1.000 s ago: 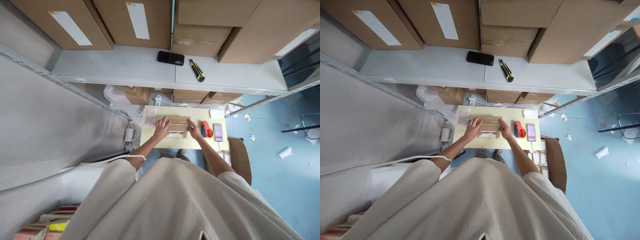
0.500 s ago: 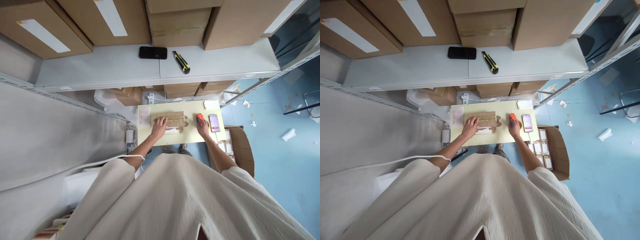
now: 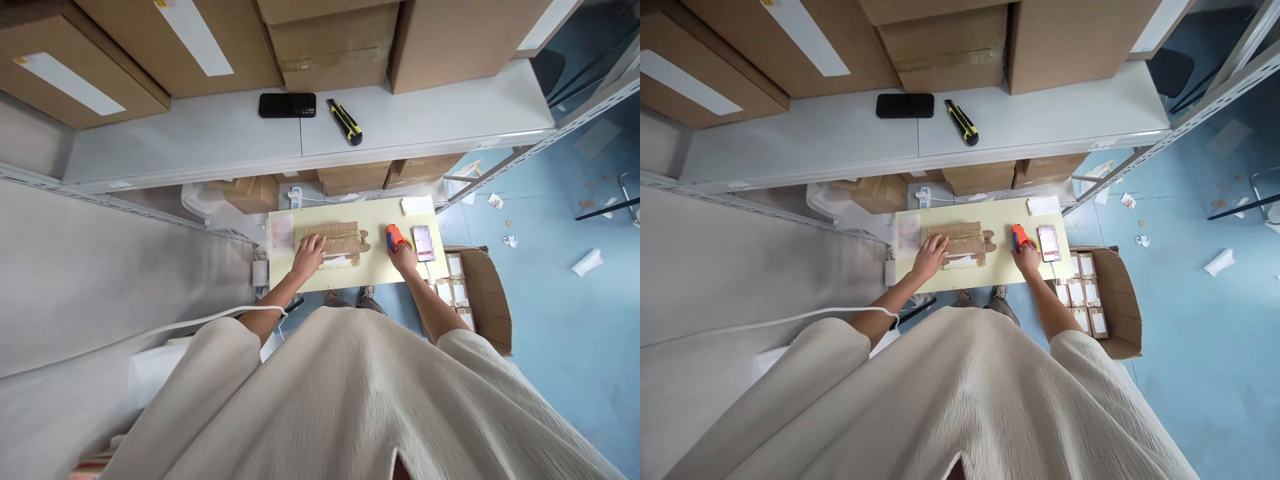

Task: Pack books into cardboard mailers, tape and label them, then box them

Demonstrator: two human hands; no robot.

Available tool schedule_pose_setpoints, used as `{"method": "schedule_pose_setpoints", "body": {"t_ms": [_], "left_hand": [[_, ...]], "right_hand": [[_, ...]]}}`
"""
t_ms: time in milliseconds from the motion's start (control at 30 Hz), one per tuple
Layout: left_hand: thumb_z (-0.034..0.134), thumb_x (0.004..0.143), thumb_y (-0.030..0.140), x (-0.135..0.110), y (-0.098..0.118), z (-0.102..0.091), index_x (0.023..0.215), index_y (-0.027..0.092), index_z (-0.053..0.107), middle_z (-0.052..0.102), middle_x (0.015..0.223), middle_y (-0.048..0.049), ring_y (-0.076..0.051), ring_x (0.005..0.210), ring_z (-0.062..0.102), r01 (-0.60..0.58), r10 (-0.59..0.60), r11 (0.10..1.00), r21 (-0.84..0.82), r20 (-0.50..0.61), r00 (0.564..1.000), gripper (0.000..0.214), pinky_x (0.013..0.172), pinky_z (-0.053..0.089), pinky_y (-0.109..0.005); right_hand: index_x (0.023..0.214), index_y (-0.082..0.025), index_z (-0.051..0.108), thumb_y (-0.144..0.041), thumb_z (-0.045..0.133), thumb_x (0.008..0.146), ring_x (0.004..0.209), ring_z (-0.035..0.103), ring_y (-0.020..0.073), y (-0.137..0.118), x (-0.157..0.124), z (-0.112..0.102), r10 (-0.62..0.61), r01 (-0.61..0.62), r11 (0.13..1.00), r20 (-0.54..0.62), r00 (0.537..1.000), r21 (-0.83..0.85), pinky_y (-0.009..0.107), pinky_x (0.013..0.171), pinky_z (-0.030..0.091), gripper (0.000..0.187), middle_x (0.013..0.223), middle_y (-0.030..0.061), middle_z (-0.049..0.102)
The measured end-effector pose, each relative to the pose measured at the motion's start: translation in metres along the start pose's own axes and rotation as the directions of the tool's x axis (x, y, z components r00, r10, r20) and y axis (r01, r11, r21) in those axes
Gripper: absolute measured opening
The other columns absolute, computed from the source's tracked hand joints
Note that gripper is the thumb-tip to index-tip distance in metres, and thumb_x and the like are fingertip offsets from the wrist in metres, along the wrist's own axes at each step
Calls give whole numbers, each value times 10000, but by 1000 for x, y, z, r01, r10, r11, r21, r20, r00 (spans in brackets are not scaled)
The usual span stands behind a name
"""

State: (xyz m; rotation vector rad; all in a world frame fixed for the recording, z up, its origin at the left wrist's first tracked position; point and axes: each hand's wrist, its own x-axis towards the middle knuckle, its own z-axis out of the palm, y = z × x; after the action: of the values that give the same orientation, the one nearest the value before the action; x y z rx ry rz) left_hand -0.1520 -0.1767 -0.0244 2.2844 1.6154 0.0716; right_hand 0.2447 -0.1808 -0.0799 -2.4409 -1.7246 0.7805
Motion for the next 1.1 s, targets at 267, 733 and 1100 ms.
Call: {"method": "schedule_pose_setpoints", "body": {"t_ms": [267, 733, 1100], "left_hand": [[517, 1137, 312, 0, -1, 0, 1657, 198, 636, 559, 1730, -202, -397, 1626, 476, 1, -1, 1000, -4, -10, 1000, 546, 1327, 447, -578], [604, 1097, 324, 1, -5, 7, 1610, 265, 706, 584, 1723, -175, -422, 1608, 482, 11, -23, 987, -161, -75, 997, 526, 1322, 431, -631], [667, 1068, 307, 4, -6, 13, 1518, 203, 752, 640, 1683, -173, -370, 1602, 532, -18, -15, 971, -239, -137, 990, 470, 1348, 429, -552]], "right_hand": [[1149, -164, 759, -272, 680, 954, 1287, 698, 375, -10, 0, -6, 21, -17, 996, 46, 999, -84, 439, 998, 547, 236, 1340, 257, 753], [1165, -242, 783, -631, 635, 940, 1127, 699, 316, -79, -6, -119, -412, 288, 719, 54, 909, 633, 430, 1021, 565, 473, 1114, 66, 797], [973, -258, 660, -669, 565, 912, 911, 575, 249, -169, 8, -75, -529, 297, 710, 206, 823, 638, 372, 848, 533, 426, 898, 29, 636]]}}
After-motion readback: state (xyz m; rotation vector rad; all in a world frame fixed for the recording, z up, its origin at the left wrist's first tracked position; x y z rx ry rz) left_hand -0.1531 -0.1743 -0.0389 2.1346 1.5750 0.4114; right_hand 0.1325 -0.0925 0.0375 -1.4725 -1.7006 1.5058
